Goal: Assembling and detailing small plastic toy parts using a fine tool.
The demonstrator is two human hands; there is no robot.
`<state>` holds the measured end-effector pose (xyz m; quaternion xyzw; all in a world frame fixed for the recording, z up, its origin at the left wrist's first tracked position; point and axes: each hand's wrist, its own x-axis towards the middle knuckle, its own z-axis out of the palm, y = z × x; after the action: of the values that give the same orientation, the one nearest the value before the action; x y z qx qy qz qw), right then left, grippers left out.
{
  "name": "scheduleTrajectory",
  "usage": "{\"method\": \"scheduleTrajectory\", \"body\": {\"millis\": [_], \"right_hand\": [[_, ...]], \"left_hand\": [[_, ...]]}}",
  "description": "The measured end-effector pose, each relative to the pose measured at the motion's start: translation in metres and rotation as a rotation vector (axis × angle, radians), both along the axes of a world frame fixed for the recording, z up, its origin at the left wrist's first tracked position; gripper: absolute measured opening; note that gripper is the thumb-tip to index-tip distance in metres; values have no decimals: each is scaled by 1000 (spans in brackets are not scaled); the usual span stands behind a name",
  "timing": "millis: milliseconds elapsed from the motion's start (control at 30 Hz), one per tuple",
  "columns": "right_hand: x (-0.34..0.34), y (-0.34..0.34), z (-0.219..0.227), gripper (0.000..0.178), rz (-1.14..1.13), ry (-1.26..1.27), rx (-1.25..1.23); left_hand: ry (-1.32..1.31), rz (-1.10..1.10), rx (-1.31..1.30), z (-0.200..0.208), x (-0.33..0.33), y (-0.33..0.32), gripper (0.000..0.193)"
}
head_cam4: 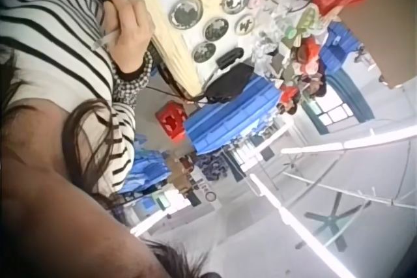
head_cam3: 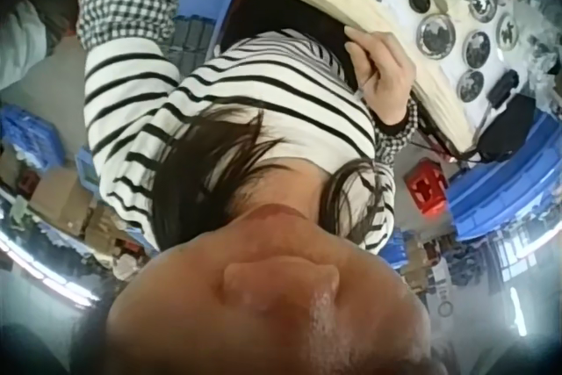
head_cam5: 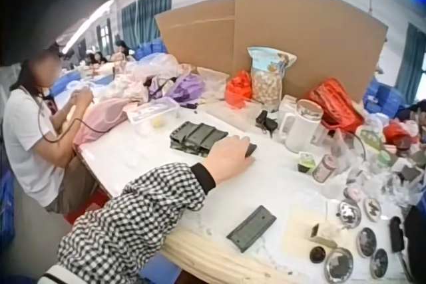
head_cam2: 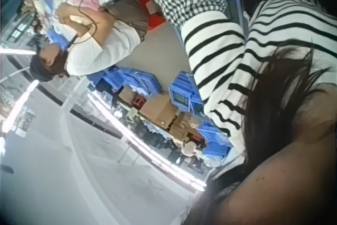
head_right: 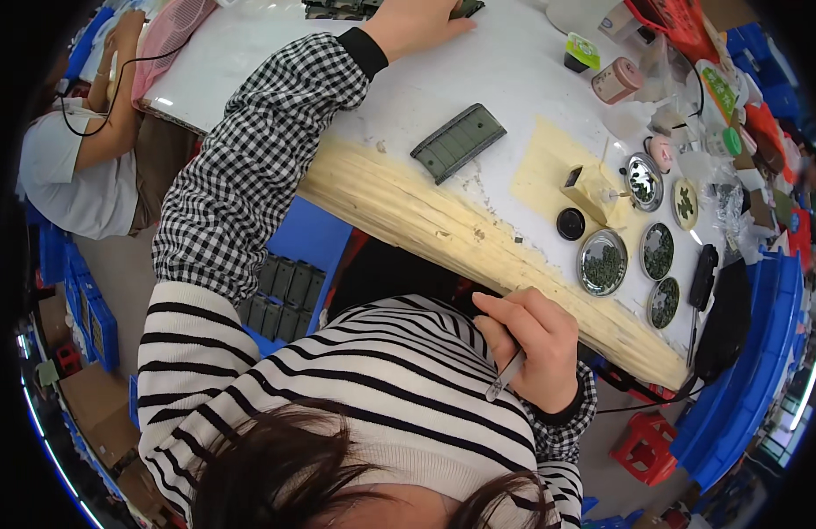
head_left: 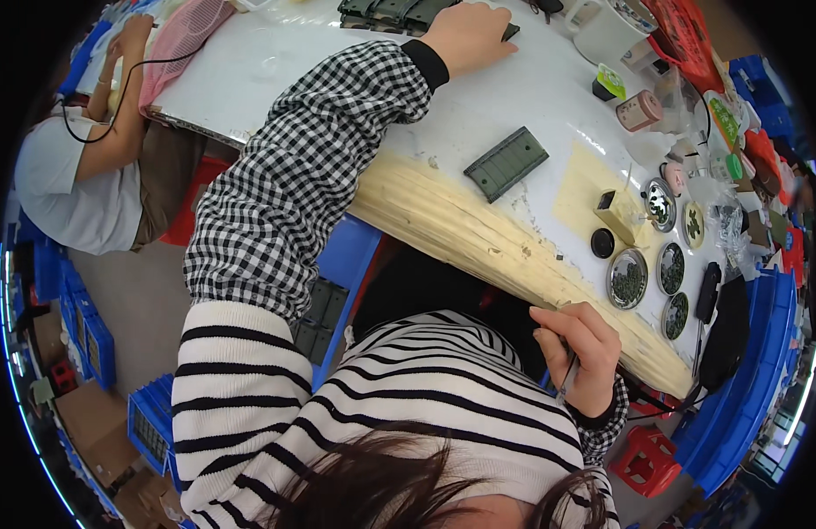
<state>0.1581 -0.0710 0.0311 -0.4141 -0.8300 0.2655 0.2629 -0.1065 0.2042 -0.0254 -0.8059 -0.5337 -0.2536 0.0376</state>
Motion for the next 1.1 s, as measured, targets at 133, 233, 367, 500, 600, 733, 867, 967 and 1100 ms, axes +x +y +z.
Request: {"method": "scheduleTrajectory", "body": {"millis": [133,233,367,500,600,733,867,967,1100], "right_hand": [[-9,5,1,26,48,-9,7],[-12,7,1,27,55,-6,11],[-10,4,1,27,19,-23,3],[-6,2,0,27,-2,-30,-19],[-10,3,1,23,9,-7,-52],[-10,1,-1,24,-18,-10,-54],[-8,3,-4,27,20,-4,-24],[-5,2,-5,27,-32,-21,-44],[-9,8,-7,26,-23,-8,-72]], "left_hand": [[-21,-12,173,-20,-15,-5,32],[-86,-42,73,-12,-16,-8,37],[-149,-254,-295,22,-18,10,54],[33,-497,-513,49,-17,34,67],[214,-579,-407,36,-17,64,55],[477,-644,-171,31,8,75,33],[464,-707,325,17,-15,71,23],[228,-556,297,30,5,29,22],[-2,-377,-60,29,30,-85,50]]}}
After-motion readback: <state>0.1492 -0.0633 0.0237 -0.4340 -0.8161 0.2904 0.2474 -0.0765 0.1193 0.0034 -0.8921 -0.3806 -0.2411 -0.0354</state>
